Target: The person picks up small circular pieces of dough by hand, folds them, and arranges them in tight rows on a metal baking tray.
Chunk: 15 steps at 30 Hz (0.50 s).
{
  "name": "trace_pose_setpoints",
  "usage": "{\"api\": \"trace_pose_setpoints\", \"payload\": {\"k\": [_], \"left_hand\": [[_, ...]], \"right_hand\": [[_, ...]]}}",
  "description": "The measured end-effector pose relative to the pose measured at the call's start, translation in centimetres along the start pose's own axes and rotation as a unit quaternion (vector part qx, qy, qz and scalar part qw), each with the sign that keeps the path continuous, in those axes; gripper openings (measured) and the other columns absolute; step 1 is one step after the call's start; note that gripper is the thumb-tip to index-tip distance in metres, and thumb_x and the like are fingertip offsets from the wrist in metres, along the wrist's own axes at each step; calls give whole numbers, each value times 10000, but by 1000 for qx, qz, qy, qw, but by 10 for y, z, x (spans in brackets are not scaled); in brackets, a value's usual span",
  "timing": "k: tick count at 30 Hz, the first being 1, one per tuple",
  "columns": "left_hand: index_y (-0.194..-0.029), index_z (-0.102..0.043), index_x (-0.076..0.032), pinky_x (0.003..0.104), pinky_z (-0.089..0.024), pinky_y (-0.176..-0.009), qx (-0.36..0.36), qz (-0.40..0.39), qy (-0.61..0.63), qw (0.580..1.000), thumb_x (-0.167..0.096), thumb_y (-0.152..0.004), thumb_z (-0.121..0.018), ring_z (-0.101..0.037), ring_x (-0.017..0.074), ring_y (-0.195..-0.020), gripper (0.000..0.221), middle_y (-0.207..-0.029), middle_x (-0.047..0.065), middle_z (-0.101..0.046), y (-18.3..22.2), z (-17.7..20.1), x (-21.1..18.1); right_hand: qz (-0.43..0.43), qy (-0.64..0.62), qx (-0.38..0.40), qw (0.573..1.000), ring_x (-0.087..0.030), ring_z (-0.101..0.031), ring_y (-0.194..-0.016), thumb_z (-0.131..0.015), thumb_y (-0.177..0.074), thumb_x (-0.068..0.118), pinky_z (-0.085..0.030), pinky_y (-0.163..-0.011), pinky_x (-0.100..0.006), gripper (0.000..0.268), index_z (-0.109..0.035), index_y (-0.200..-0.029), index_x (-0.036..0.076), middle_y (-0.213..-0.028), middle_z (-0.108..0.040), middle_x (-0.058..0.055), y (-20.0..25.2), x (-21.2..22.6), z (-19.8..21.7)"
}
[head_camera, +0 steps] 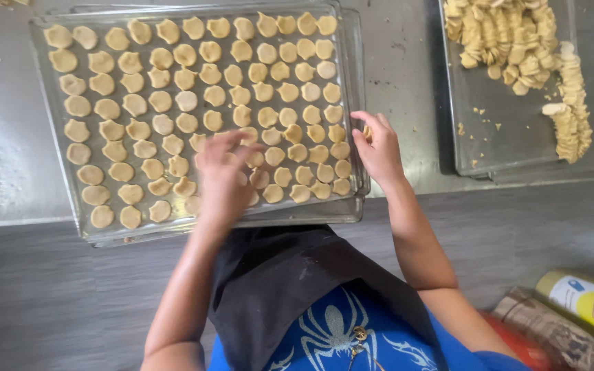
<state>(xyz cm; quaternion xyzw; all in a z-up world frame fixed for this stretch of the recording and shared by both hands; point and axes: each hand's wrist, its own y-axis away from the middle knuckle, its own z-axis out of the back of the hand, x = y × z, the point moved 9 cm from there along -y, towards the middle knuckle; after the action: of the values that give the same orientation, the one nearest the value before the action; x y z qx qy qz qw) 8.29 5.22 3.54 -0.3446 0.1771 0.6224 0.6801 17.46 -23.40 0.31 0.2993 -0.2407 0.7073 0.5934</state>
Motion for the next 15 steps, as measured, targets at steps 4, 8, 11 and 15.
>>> {"api": "trace_pose_setpoints", "payload": {"k": [4, 8, 11, 15], "left_hand": [[-1182, -728, -142, 517, -380, -1130, -140, 138, -185, 963, -153, -886, -873, -483, 341, -1344, 329, -1359, 108, -588, 42, 116, 102], [-1293, -601, -45, 487, -445, -999, -155, 351, -127, 915, -239, -991, -732, -516, 340, -1209, 382, -1336, 188, -526, 87, 169, 206], [-1355, -606, -98, 413, -493, -810, -75, 446, 9, 892, -331, -1102, -554, -593, 241, -1026, 348, -1271, 144, -616, 98, 149, 264], [-1222, -647, 2, 327, -496, -826, -99, 413, 132, 896, -279, -1137, -495, -600, 170, -907, 330, -985, 99, -692, 101, 134, 271]], "right_hand": [[25, 106, -30, 994, -322, -610, -795, -659, -930, 58, -491, -716, -414, 280, -694, -1208, 54, -966, -611, -155, -13, 16, -10], [-42, 86, -35, 995, -326, -659, -878, -641, -917, 56, -516, -785, -415, 271, -697, -1181, 31, -1016, -667, -181, -16, -13, -20], [29, 43, -44, 998, -289, -695, -954, -645, -901, 37, -538, -838, -390, 215, -710, -1104, 12, -1053, -721, -181, -27, -23, -24], [-139, 23, 26, 990, -202, -649, -709, -641, -908, 63, -505, -656, -347, 178, -721, -1062, 23, -827, -702, -134, -37, -74, -41]]}}
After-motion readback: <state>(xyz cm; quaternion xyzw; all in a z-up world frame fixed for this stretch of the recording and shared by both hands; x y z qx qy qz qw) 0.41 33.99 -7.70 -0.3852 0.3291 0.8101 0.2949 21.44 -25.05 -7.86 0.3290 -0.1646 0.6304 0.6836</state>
